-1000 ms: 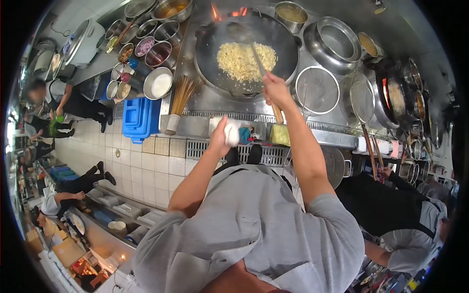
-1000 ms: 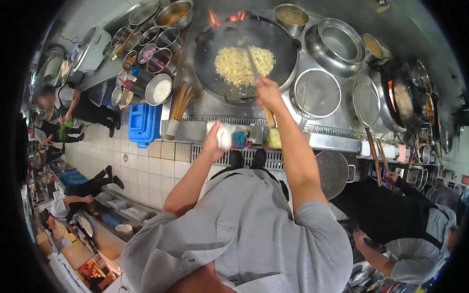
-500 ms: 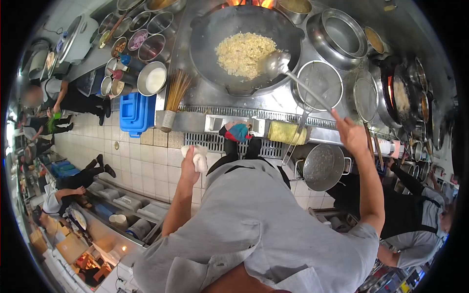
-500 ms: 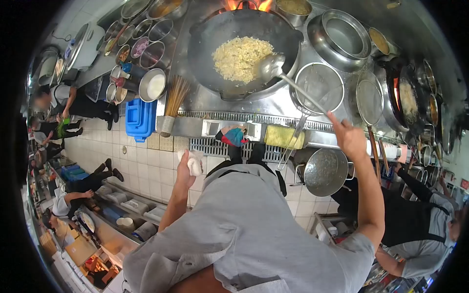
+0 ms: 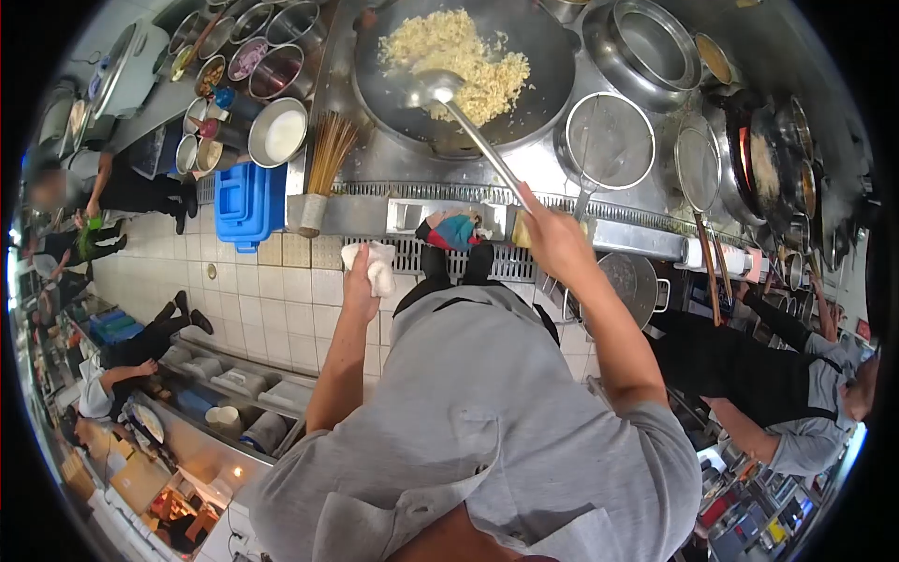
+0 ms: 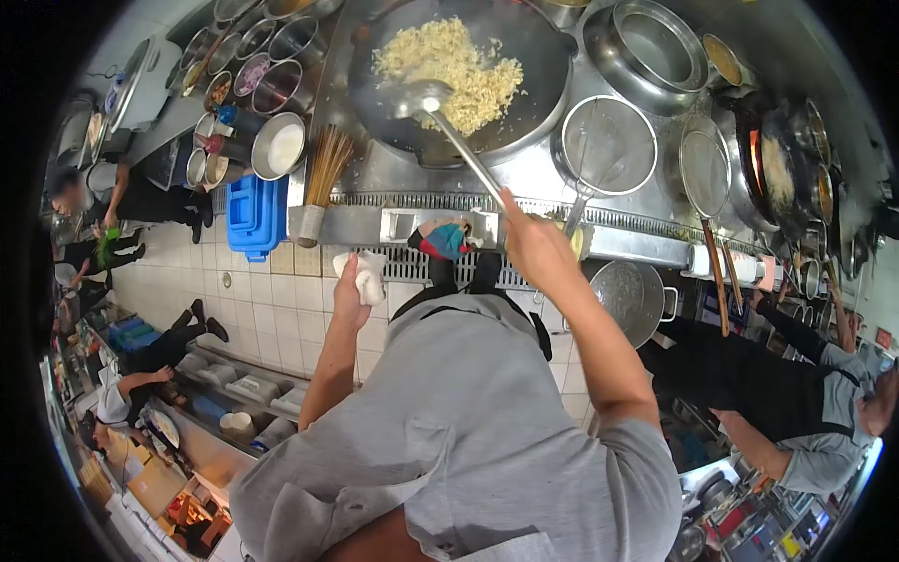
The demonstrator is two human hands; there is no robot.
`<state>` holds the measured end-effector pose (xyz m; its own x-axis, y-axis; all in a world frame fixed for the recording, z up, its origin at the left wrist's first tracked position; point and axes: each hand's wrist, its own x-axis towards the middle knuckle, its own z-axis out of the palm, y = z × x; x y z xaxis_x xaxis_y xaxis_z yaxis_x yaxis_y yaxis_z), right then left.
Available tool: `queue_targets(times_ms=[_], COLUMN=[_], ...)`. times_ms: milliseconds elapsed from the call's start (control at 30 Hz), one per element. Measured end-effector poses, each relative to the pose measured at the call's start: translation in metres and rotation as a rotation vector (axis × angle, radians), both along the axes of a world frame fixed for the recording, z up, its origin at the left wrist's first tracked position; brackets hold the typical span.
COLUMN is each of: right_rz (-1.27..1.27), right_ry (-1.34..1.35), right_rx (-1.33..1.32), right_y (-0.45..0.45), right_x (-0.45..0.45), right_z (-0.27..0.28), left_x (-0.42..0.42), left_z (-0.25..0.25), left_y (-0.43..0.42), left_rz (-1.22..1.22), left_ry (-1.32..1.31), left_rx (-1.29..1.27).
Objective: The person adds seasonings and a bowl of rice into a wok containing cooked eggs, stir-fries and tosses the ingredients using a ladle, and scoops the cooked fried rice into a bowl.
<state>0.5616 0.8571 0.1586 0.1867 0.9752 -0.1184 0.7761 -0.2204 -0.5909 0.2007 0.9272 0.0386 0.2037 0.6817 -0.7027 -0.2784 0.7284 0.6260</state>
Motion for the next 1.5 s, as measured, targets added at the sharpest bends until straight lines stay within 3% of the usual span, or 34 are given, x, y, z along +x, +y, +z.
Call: queue_targets(times_ms=[133,367,400,467,567,633,700,800,900,1000,1033,1133,1200,1233,1267,1333,1400,1433,1500], right_rz=[-0.026,-0.138,-0.164,-0.047,-0.084,-0.185,-0.142,-0.154,-0.186,-0.189,-0.165,-0.26,-0.232,-0.215,-0.271,-0.144,-0.05,-0.052,-0.102], right_ry=[-0.131,-0.12,-0.031,-0.016,-0.02,-0.035,-0.1,-0.129,0.007,0.23,0.212,0.253,0.285,0.437,0.487,0.353,0.106,0.04,-0.04], right_rx=[-0.033,0.118,0.012,0.049,0.012,-0.247,0.008,0.069,0.015,-0.125,0.074,-0.174,-0.327,-0.283,-0.458,-0.414,-0.333,-0.183,-0.014], right_y=[-0.03,0.083,0.073,0.029,-0.026,-0.013,0.019,0.091,0.086,0.005,-0.021,-0.064,-0.088,-0.112,-0.111,-0.111,-0.074,-0.051,-0.012], right_x=[0.047,0.013,-0.002,-0.015,0.009,0.029,0.054,0.049,0.003,-0.009,-0.017,-0.035,-0.019,-0.006,-0.009,-0.001,0.002,0.011,0.012], right_z=[0.012,-0.06,-0.052,-0.026,0.006,0.029,-0.004,-0.05,-0.061,-0.016,-0.013,0.051,0.113,0.119,0.162,0.154,0.113,0.067,-0.006], left_x=[-0.011,0.001,0.001,0.0,0.006,0.037,0.08,0.141,0.178,0.204,0.212,0.22,0.19,0.178,0.167,0.162,0.182,0.184,0.18], left_z=[0.007,0.007,0.007,0.008,0.015,0.025,0.05,0.057,0.06,0.048,0.036,-0.041,0.009,0.052,0.086,0.083,0.074,0.002,-0.013], left_y=[-0.016,0.004,0.004,0.006,0.011,0.03,0.056,0.103,0.129,0.134,0.138,0.139,0.095,0.072,0.053,0.055,0.086,0.111,0.092], left_rz=[0.075,-0.009,-0.004,-0.001,-0.004,-0.04,-0.128,-0.35,-0.391,-0.253,-0.215,-0.027,-0.061,-0.039,-0.007,-0.062,-0.114,-0.182,-0.06], left_ry=[0.027,-0.018,-0.017,-0.018,-0.062,-0.105,-0.142,-0.202,-0.112,0.02,-0.053,-0.397,-0.404,-0.232,-0.381,-0.293,-0.33,-0.507,-0.341], left_rx=[-0.048,0.014,0.008,-0.003,0.009,0.057,0.036,0.021,-0.062,-0.115,-0.09,-0.089,-0.101,-0.095,-0.152,-0.17,-0.149,-0.075,-0.057])
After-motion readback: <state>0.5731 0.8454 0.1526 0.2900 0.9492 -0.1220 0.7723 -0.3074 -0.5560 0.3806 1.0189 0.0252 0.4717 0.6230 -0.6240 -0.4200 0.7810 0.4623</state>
